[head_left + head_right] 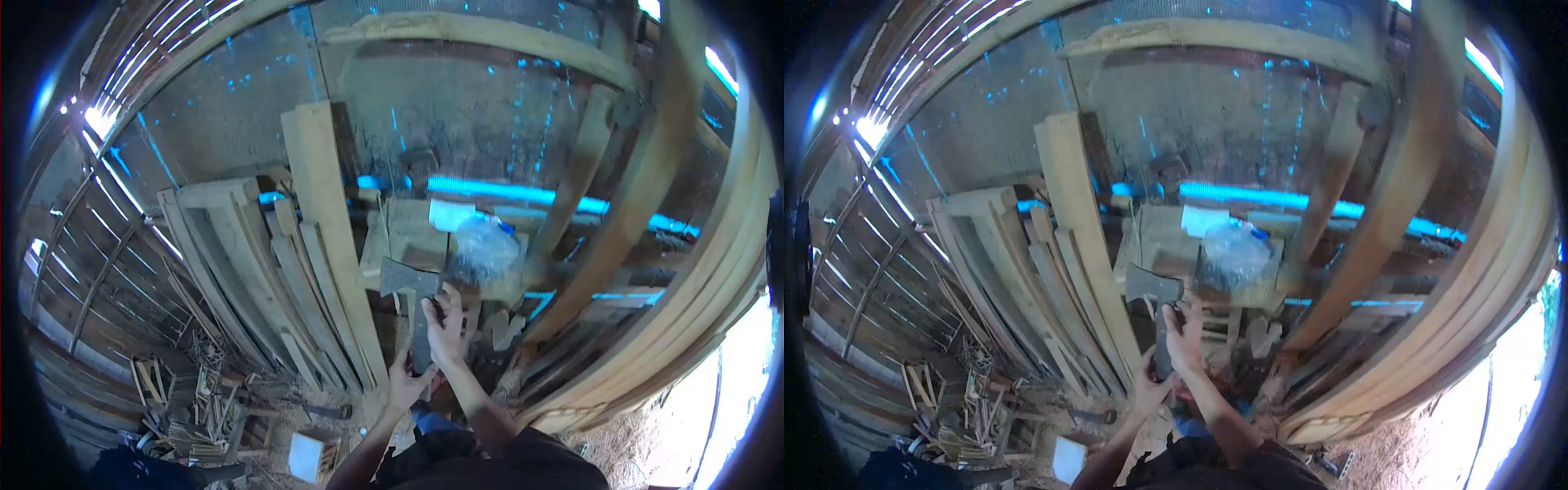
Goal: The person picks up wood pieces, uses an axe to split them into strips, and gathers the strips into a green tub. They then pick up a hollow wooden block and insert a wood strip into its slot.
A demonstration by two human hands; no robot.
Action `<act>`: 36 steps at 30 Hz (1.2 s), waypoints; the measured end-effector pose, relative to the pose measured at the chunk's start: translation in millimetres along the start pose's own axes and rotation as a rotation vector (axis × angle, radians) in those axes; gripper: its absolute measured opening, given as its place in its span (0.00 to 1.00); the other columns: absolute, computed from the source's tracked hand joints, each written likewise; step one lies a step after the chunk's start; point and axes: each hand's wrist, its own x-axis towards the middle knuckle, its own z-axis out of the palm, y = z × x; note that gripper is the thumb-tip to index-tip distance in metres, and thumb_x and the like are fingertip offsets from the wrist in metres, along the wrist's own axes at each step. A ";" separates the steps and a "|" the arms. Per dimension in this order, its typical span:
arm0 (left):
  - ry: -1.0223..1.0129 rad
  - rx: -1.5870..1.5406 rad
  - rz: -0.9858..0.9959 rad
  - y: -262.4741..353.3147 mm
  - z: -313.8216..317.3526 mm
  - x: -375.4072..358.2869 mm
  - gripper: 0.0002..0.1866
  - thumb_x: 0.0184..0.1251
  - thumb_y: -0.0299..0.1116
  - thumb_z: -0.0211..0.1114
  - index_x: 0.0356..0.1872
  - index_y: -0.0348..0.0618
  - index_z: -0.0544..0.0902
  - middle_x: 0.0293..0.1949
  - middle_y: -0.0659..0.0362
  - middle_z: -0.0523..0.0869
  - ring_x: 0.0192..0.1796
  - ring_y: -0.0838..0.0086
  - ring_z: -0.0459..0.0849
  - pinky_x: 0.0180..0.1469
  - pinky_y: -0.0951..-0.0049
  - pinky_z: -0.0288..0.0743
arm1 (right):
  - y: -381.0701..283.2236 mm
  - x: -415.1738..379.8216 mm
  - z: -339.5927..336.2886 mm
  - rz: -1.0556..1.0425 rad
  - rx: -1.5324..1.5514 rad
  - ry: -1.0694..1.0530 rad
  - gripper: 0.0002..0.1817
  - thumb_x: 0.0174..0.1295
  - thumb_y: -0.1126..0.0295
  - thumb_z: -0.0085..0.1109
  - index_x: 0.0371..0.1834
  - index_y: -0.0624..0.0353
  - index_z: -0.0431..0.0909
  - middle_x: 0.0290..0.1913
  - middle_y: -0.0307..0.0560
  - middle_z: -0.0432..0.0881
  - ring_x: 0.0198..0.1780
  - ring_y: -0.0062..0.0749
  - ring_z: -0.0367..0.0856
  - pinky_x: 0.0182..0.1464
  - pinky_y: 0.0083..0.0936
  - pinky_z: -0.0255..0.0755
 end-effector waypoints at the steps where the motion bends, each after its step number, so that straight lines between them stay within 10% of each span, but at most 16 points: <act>1: 0.054 0.039 0.004 10.6 0.4 28.0 0.37 0.66 0.29 0.76 0.73 0.33 0.69 0.50 0.57 0.86 0.52 0.76 0.84 0.56 0.73 0.79 | -5.6 26.0 12.8 -0.026 0.023 -0.030 0.23 0.73 0.72 0.63 0.69 0.62 0.69 0.60 0.53 0.82 0.56 0.30 0.81 0.58 0.28 0.75; 5: 0.084 0.333 0.130 23.1 -15.5 119.9 0.29 0.64 0.24 0.68 0.67 0.32 0.74 0.38 0.62 0.84 0.36 0.79 0.83 0.39 0.74 0.79 | -39.9 74.7 -1.5 -0.440 -0.416 0.030 0.18 0.73 0.75 0.61 0.64 0.60 0.76 0.64 0.49 0.80 0.59 0.32 0.80 0.56 0.26 0.74; 9: 0.065 0.355 0.046 10.8 -20.2 202.1 0.19 0.65 0.31 0.69 0.55 0.33 0.80 0.29 0.60 0.80 0.33 0.81 0.81 0.34 0.73 0.76 | -25.2 64.7 -37.8 -0.308 -0.414 0.087 0.17 0.71 0.78 0.59 0.62 0.61 0.77 0.58 0.54 0.82 0.54 0.45 0.83 0.55 0.34 0.76; 14: 0.095 0.701 0.097 -30.2 -12.4 258.5 0.28 0.57 0.36 0.74 0.58 0.34 0.80 0.45 0.38 0.89 0.50 0.44 0.87 0.50 0.50 0.79 | -0.2 60.7 -58.5 -0.351 -0.505 0.132 0.15 0.72 0.80 0.56 0.61 0.61 0.78 0.51 0.48 0.84 0.50 0.32 0.83 0.54 0.26 0.74; 20: 0.143 1.240 0.086 15.4 3.2 245.5 0.40 0.56 0.40 0.76 0.73 0.44 0.73 0.74 0.35 0.66 0.78 0.41 0.61 0.76 0.41 0.55 | 13.3 59.0 -57.4 -0.212 -0.542 0.191 0.15 0.71 0.80 0.57 0.59 0.61 0.79 0.48 0.51 0.84 0.49 0.37 0.84 0.53 0.29 0.76; 26: -0.032 0.953 0.347 -56.1 -33.5 220.1 0.31 0.63 0.35 0.71 0.69 0.42 0.79 0.77 0.38 0.66 0.80 0.43 0.62 0.78 0.40 0.55 | 33.8 34.3 -62.5 -0.178 -0.488 0.132 0.17 0.70 0.77 0.58 0.61 0.61 0.78 0.48 0.60 0.82 0.49 0.58 0.82 0.50 0.40 0.77; 30: -0.139 0.883 0.774 -58.3 -36.7 252.2 0.13 0.66 0.26 0.64 0.50 0.39 0.88 0.65 0.42 0.83 0.74 0.42 0.74 0.76 0.38 0.62 | 49.1 7.0 -70.3 -0.054 -0.548 0.132 0.17 0.68 0.79 0.59 0.60 0.60 0.78 0.47 0.58 0.82 0.46 0.56 0.82 0.47 0.39 0.77; 36: -0.164 0.892 0.777 -69.0 -17.0 267.2 0.15 0.66 0.26 0.65 0.54 0.41 0.87 0.67 0.43 0.81 0.74 0.42 0.73 0.76 0.38 0.61 | 35.7 -27.1 -89.6 0.058 -0.521 0.049 0.17 0.68 0.77 0.59 0.60 0.59 0.79 0.46 0.60 0.81 0.47 0.55 0.83 0.48 0.41 0.79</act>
